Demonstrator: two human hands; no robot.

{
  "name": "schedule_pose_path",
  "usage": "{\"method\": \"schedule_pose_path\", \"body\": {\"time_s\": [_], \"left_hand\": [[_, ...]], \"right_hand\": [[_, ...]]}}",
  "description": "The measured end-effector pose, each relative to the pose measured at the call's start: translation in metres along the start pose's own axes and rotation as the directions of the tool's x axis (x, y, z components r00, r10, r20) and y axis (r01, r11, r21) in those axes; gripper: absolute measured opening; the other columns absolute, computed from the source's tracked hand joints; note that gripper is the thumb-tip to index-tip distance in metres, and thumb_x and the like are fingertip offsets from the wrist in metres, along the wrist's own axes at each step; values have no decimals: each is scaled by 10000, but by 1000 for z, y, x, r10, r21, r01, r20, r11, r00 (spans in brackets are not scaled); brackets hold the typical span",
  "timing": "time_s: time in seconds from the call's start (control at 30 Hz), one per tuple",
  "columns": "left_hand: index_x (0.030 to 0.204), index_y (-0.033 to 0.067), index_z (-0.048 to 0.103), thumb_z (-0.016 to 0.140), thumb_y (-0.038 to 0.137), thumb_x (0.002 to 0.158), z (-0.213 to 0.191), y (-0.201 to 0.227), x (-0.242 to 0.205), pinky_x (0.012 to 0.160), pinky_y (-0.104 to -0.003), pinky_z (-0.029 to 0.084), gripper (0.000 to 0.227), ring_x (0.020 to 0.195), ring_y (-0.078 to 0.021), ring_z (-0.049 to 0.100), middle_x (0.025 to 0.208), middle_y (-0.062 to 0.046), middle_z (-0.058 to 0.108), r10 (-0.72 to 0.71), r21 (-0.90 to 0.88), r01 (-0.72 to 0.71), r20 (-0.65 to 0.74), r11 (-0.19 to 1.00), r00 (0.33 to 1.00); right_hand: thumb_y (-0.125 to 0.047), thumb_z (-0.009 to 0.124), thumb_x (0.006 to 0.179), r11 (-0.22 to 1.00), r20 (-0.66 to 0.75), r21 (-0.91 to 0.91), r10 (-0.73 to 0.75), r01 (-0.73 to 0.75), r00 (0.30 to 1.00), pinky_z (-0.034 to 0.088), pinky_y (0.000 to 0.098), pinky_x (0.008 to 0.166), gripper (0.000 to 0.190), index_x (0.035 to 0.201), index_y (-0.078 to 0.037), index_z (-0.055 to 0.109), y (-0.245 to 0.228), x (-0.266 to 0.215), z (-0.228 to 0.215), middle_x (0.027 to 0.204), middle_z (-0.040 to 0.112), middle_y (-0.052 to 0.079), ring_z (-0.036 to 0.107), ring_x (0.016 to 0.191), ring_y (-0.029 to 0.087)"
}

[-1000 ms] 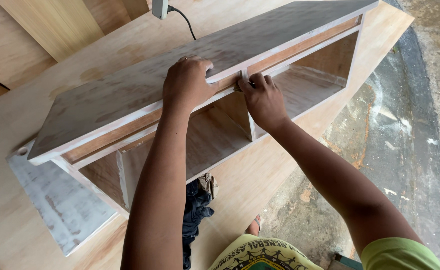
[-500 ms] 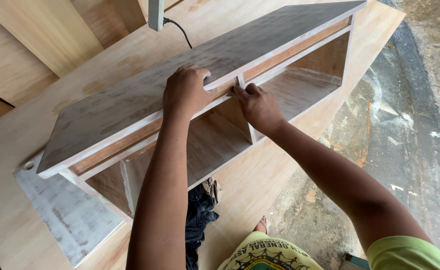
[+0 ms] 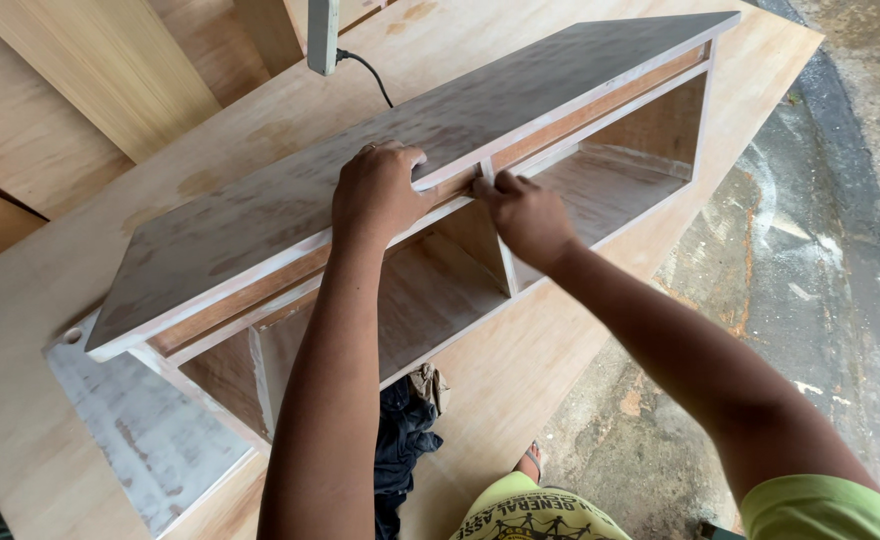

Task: The person sands the edges and interior surfaces of a wooden cabinet using a sanding block. They repeatedly rub the block along the frame and inside compartments, occasionally pausing to adjust the block or inspect the surface.

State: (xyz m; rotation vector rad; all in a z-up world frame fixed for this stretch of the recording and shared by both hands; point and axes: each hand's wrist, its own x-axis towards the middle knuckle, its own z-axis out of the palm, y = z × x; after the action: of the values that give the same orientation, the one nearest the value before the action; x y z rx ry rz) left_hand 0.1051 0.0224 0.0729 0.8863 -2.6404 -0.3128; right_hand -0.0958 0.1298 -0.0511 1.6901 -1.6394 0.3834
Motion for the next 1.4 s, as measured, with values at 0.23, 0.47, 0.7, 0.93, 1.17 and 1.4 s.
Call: {"method": "schedule_pose_path", "body": {"time_s": [0.23,0.47,0.7,0.93,1.17,1.4], "left_hand": [[1125,141,773,752,380,809,32,-23,15,808,-435,579,397,950,-318,719,963,-91,729,15,65,-12,-43,998,999],[1130,71,763,736,326,823,12,-11,6,854,-494,566,400,997,-382,709,991,-169,731,5,22,-5,-15,1000,1000],[1142,49,763,726,284,835,-9,14,-5,879,-504,564,388,1005,-401,708,1002,-185,734,1,24,0,-30,1000,1000],[1155,74,762,726,305,833,2,3,1,889,-494,566,397,1018,-378,704,1021,-155,734,-6,41,7,-9,999,1000],[1149,136,773,735,381,827,26,-15,10,835,-461,575,407,975,-331,718,993,-107,737,-9,99,12,-29,995,1000],[1141,104,774,747,372,821,24,-16,9,860,-475,574,419,992,-371,717,1002,-146,739,17,115,-12,-41,993,999]], "right_hand": [[-110,600,943,993,100,99,61,-71,993,569,350,462,285,1162,-208,754,-1,11,-32,796,602,21,697,622,221],[-137,579,978,969,115,191,137,-157,984,573,378,472,249,1156,-224,731,-3,7,-14,794,595,-1,694,604,246],[-171,586,960,970,94,208,105,-123,990,591,380,487,240,1134,-241,737,-16,5,3,841,643,-16,720,642,225],[-114,573,924,999,119,30,30,-34,992,580,353,465,352,1190,-282,732,-2,9,-25,796,604,-44,698,632,177],[-116,540,936,992,122,94,76,-88,990,581,389,463,346,1172,-272,739,4,6,-35,801,636,-9,712,629,222],[-141,526,973,959,43,241,139,-145,989,576,402,448,319,1195,-260,722,-7,-6,7,857,607,-2,713,683,239]]}}
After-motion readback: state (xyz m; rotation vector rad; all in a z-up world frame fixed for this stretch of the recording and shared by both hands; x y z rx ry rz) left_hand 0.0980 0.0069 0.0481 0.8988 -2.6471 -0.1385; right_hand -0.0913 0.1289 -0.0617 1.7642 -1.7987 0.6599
